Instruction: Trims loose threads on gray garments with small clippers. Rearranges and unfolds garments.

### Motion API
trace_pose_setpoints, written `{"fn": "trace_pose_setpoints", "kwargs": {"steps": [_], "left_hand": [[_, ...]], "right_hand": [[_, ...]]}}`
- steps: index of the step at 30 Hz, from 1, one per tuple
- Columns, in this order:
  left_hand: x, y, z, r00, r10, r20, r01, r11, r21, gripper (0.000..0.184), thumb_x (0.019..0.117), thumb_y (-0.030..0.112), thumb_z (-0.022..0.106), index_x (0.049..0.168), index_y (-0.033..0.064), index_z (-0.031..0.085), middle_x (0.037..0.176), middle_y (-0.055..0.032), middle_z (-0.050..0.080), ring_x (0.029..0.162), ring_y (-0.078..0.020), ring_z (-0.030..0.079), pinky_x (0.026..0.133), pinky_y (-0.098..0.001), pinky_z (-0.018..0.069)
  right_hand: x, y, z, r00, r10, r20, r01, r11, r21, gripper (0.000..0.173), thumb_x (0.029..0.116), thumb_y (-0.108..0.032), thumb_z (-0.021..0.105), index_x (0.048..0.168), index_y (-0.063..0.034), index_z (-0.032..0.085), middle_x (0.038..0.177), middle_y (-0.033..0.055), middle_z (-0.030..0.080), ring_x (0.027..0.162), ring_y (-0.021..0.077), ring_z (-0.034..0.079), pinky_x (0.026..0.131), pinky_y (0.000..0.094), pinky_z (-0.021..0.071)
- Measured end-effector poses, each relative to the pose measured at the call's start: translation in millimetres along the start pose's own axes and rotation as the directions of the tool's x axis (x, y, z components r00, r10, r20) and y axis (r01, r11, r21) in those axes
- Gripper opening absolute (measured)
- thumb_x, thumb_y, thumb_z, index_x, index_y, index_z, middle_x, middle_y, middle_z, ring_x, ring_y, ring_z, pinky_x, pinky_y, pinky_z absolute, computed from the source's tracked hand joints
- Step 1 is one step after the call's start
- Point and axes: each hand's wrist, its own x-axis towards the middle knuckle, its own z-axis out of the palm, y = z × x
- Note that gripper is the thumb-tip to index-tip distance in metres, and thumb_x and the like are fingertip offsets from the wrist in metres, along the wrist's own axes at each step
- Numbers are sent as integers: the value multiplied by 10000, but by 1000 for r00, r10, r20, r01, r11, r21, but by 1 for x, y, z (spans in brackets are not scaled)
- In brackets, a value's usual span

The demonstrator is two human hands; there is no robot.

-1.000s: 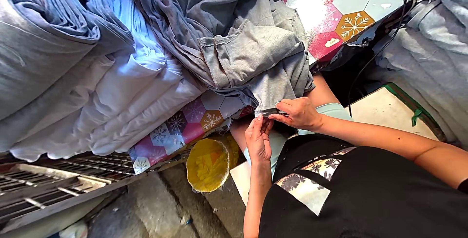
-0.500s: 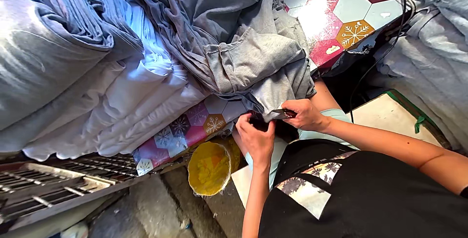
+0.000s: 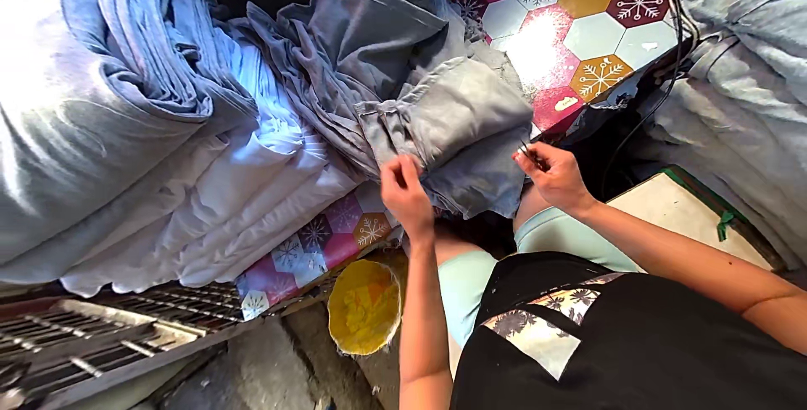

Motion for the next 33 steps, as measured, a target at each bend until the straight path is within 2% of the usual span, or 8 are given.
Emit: {"fn": "trace_pose_setpoints", "kwargs": {"steps": [2, 5, 14, 17, 20, 23, 26, 33], "left_hand": [[-45, -32, 13, 993, -118, 6, 112, 961, 252, 339, 1035, 304, 586, 993, -14, 696, 867, -116, 704, 787, -221, 684, 749, -442, 568], [-83, -70, 39, 873, -448, 193, 369, 866, 337, 486, 946, 393, 723, 1178, -33, 689, 1082, -212, 726, 1031, -346, 708, 960, -558, 540], [-91, -33, 30, 723, -556, 410, 690, 562, -456, 137, 1055, 31, 451, 940, 20, 523, 816, -58, 650, 736, -135, 678, 697, -303, 604], [-93, -10, 17, 717, -554, 423, 683, 436, -586, 207, 1081, 72, 391, 934, 75, 538, 803, -34, 671, 728, -121, 682, 709, -280, 591], [-100, -8, 11, 814, -444, 376, 572, 496, -653, 170, 959, -50, 573, 1104, 38, 574, 983, -56, 702, 860, -139, 714, 838, -322, 614], [-107, -8, 19, 927, -294, 231, 374, 767, -521, 526, 792, -73, 757, 1237, -11, 482, 1173, -96, 627, 927, -130, 706, 848, -313, 625], [-111, -18, 34, 981, -167, 95, 189, 926, -327, 359, 811, 14, 766, 1110, -43, 577, 1120, -115, 620, 979, -124, 659, 864, -288, 590], [-101, -18, 31, 992, -71, -101, 46, 971, -237, 134, 876, -2, 628, 1005, -40, 637, 962, -47, 681, 915, -27, 652, 822, -195, 551]], "right_hand": [[-10, 12, 6, 997, 70, 42, -71, 997, 19, 185, 1023, -179, 621, 1022, -11, 699, 783, 42, 633, 620, 44, 524, 589, 221, 464], [-22, 14, 25, 977, 129, 172, -150, 982, 111, 156, 1012, -141, 627, 997, -6, 705, 773, 32, 647, 625, 32, 552, 606, 216, 493], [-34, 15, 55, 890, -221, 398, 222, 974, 46, 571, 733, -462, 880, 1033, -6, 712, 1008, 113, 694, 873, 203, 676, 731, 406, 579], [-45, 17, 61, 848, -379, 371, 400, 916, 22, 340, 819, -267, 813, 994, 6, 713, 1082, 163, 722, 838, 260, 730, 628, 443, 598], [-37, 3, 58, 897, -320, 303, 274, 944, 186, 120, 866, -69, 720, 903, 45, 725, 965, 131, 738, 852, 141, 706, 772, 291, 593], [-26, -16, 50, 941, -54, 334, -13, 981, 196, 138, 945, -117, 691, 854, -13, 702, 685, -13, 615, 588, -20, 521, 569, 158, 452], [-24, -26, 49, 928, 84, 362, -158, 971, 179, 201, 976, -160, 689, 810, -50, 665, 611, -44, 540, 525, -16, 462, 520, 171, 403], [-27, -12, 50, 915, -216, 341, 225, 974, 13, 318, 812, -138, 770, 1085, 19, 721, 977, 131, 734, 805, 208, 700, 710, 402, 585]]}}
